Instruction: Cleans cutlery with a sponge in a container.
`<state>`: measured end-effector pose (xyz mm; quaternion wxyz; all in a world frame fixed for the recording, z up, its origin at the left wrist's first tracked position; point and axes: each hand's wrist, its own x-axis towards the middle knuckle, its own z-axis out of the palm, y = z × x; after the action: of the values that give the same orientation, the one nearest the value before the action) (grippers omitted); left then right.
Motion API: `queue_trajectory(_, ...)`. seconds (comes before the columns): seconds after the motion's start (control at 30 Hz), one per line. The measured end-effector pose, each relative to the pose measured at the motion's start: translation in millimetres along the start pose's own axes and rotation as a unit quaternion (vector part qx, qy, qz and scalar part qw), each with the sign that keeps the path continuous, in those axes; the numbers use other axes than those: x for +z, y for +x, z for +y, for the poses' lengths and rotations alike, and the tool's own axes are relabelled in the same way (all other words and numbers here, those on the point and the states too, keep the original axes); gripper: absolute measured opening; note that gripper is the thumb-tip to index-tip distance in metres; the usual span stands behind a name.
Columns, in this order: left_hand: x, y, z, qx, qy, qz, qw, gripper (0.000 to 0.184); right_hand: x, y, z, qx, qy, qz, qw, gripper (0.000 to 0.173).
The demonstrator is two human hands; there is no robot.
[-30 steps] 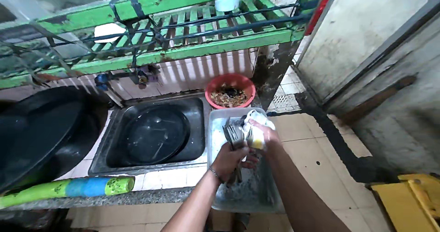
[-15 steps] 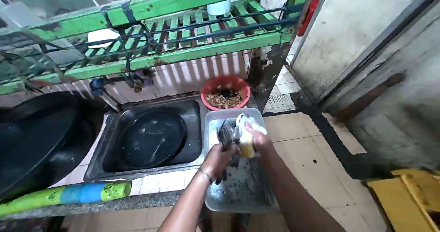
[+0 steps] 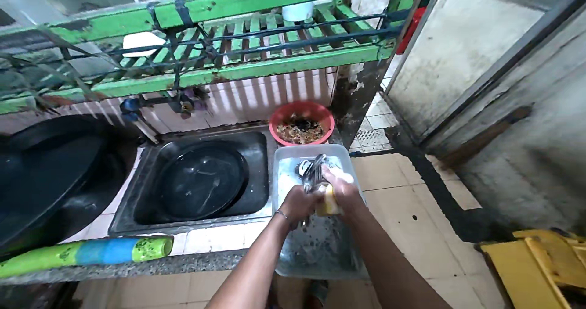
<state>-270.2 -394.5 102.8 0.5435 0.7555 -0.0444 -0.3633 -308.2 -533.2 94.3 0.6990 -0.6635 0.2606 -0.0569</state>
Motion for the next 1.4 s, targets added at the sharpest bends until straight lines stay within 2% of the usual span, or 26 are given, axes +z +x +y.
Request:
queue_trajectory(0.07,1,-5,2,-0.001,-0.052,-0.027,0.998,0.036,-2,9,-2,-0.021,0.013,0.005,1.0,0.037)
queue_trajectory(0.13,4,-13,7,0.006,-0.134,-0.044,0.99,0.032,0,20,-7,-0.011,0.07,0.06,0.996,0.036)
queue_trajectory(0.2,7,-13,6,0.014,-0.168,-0.029,0.985,0.027,2,23,-10,0.004,0.131,0.084,0.988,0.043)
queue_trajectory(0.27,9,-10,7,0.028,-0.14,0.01,0.99,0.028,5,23,-5,0.007,0.171,0.053,0.984,0.042)
queue_trajectory(0.33,7,-8,11,0.041,-0.098,0.033,0.994,0.032,3,12,-3,0.014,0.134,-0.022,0.991,0.038)
queue_trajectory(0.4,5,-10,10,0.033,-0.098,0.006,0.995,0.034,-4,7,-4,0.018,0.12,-0.065,0.991,0.03)
queue_trajectory(0.47,7,-13,7,0.012,-0.122,-0.024,0.992,0.032,-2,13,-7,0.003,0.146,-0.039,0.988,0.035)
queue_trajectory(0.53,11,-12,4,0.003,-0.097,0.004,0.995,0.031,7,21,-12,-0.001,0.166,0.047,0.985,0.049)
queue_trajectory(0.6,15,-9,3,0.006,-0.031,0.061,0.998,0.035,17,16,-15,-0.009,0.123,0.107,0.987,0.052)
queue_trajectory(0.67,12,-7,5,0.023,0.001,0.098,0.995,0.036,18,-2,-18,-0.013,0.031,0.065,0.997,0.047)
queue_trajectory(0.73,9,-15,9,0.029,0.0,0.075,0.997,0.035,12,-8,-16,-0.002,-0.007,0.026,1.0,0.044)
queue_trajectory(0.8,9,-25,12,0.025,0.008,0.038,0.999,0.035,5,-2,-19,-0.003,0.014,0.041,0.999,0.051)
queue_trajectory(0.83,10,-28,13,0.023,0.024,0.035,0.999,0.035,6,3,-20,-0.021,0.03,0.051,0.998,0.049)
queue_trajectory(0.93,7,-30,17,0.026,0.087,0.097,0.991,0.035,25,-4,-24,-0.04,-0.022,0.059,0.997,0.042)
queue_trajectory(1.07,-7,-42,16,0.065,0.134,0.179,0.972,0.027,26,-14,-29,-0.063,-0.123,-0.007,0.99,0.028)
queue_trajectory(1.13,-21,-52,13,0.086,0.156,0.214,0.96,0.026,20,-3,-30,-0.072,-0.159,-0.043,0.984,0.029)
queue_trajectory(1.2,-36,-56,6,0.117,0.149,0.25,0.949,0.022,25,5,-32,-0.06,-0.214,-0.094,0.971,0.035)
queue_trajectory(1.27,-46,-55,2,0.102,0.076,0.25,0.96,0.022,44,5,-29,-0.061,-0.293,-0.147,0.943,0.036)
queue_trajectory(1.33,-53,-49,-3,0.065,-0.101,0.219,0.968,0.024,67,-1,-24,-0.117,-0.415,-0.213,0.877,0.03)
queue_trajectory(1.4,-63,-43,-12,0.037,-0.243,0.185,0.952,0.029,85,-7,-18,-0.147,-0.508,-0.262,0.808,0.033)
